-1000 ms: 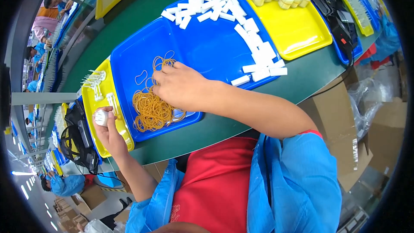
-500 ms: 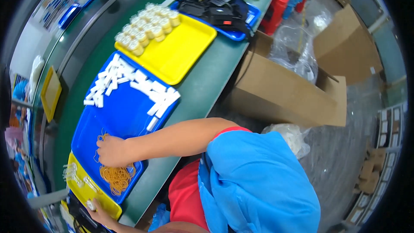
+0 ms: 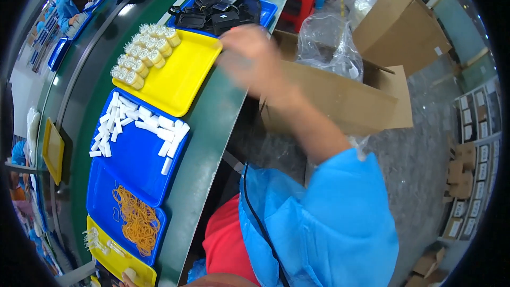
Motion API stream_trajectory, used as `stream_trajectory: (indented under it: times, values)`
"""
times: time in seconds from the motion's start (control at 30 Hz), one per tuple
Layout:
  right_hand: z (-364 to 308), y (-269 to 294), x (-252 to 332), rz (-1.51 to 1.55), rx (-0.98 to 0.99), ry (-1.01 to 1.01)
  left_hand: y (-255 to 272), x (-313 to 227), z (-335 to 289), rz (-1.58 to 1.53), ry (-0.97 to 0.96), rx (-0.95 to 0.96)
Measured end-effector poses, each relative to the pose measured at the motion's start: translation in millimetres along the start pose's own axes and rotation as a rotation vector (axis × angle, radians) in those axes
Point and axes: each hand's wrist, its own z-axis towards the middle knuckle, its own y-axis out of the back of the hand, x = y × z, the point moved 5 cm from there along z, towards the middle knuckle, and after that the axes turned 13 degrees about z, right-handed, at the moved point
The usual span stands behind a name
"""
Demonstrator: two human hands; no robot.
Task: The person attaches plastic caps onto multi-pronged plastic pieces by hand, secures them with rubber bands, and arranges them on a tray. The person then pours clear plastic components from a bag into another tray.
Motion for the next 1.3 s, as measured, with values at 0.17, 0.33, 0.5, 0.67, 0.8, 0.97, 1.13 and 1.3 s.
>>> stream_trajectory:
  times: [0.17,0.33,0.5,0.67,0.8,0.97,1.13,1.3]
  values:
    - [-125.4,175.5,-200.8,-0.73,0.041,-0.801,71.8,-47.0,-12.1,0.219,-0.315,-0.537]
    - [-283.3,348.5,-316.1,-0.768,0.063,-0.789,-6.6,-199.5,-48.6,-0.128,-0.471,-0.041]
    - [-254.5,363.4,-389.0,-0.323,-0.239,-0.861,-20.2,-254.4,-71.8,-0.14,-0.619,0.226]
    - [-245.5,386.5,-368.6,0.273,-0.754,-0.869,-56.0,-279.5,-89.9,-0.102,-0.698,0.437]
    - [-209.6,366.3,-354.8,0.275,-0.789,-0.94,-80.4,-288.2,-104.7,0.111,-0.834,0.59]
    - [-176.7,386.4,-298.2,0.363,-0.952,-0.833,-94.9,-300.1,-107.0,0.19,-0.862,0.666]
    - [-127.4,416.0,-234.6,0.543,-0.994,-0.792,-102.2,-325.1,-95.7,0.167,-0.925,0.658]
    - [-47.8,425.2,-156.3,0.842,-0.779,-0.751,-83.6,-397.3,-106.8,-0.072,-0.996,0.631]
